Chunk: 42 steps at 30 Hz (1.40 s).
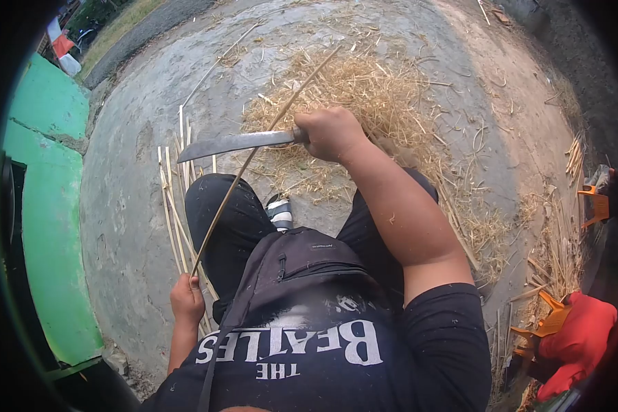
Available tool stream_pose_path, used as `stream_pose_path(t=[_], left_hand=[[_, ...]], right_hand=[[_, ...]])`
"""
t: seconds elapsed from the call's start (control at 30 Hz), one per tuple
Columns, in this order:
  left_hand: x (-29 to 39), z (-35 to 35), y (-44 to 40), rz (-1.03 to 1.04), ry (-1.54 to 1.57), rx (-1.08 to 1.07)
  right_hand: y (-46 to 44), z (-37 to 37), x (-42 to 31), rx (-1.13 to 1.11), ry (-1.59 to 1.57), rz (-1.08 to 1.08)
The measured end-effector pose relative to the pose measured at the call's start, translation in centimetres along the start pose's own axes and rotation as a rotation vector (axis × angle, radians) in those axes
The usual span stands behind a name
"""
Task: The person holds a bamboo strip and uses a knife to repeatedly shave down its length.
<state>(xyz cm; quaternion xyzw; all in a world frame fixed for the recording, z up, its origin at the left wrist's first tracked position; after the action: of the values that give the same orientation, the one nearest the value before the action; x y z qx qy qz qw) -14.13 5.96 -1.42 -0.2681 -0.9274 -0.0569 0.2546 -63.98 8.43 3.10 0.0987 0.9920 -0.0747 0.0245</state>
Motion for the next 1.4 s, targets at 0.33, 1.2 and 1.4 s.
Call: stream_pose_path(t=[0.33, 1.2, 1.4], left_hand=[[-0.1, -0.8, -0.4, 0.007, -0.112, 0.012], [-1.1, -1.1, -0.2, 0.047, -0.12, 0.038], [-1.1, -0.2, 0.1, 0.062, 0.029, 0.015]], right_hand=[[-0.9, 1.2, 1.5, -0.068, 0.041, 0.142], [-0.3, 1.1, 8.1, -0.153, -0.056, 0.6], [-0.1, -2.4, 7.1, 0.134, 0.173, 0.51]])
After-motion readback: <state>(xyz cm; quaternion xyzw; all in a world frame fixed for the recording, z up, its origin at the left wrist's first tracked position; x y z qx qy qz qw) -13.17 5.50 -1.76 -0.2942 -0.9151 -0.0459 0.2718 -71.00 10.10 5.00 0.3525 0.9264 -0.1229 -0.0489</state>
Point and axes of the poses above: each hand's wrist, its own y-axis away from the middle knuckle, its own z-axis out of the palm, x = y × z, the point moved 4 cm from there along -y, towards the middle knuckle, and after that the axes turned 11 degrees about y, right-handed, at the moved point
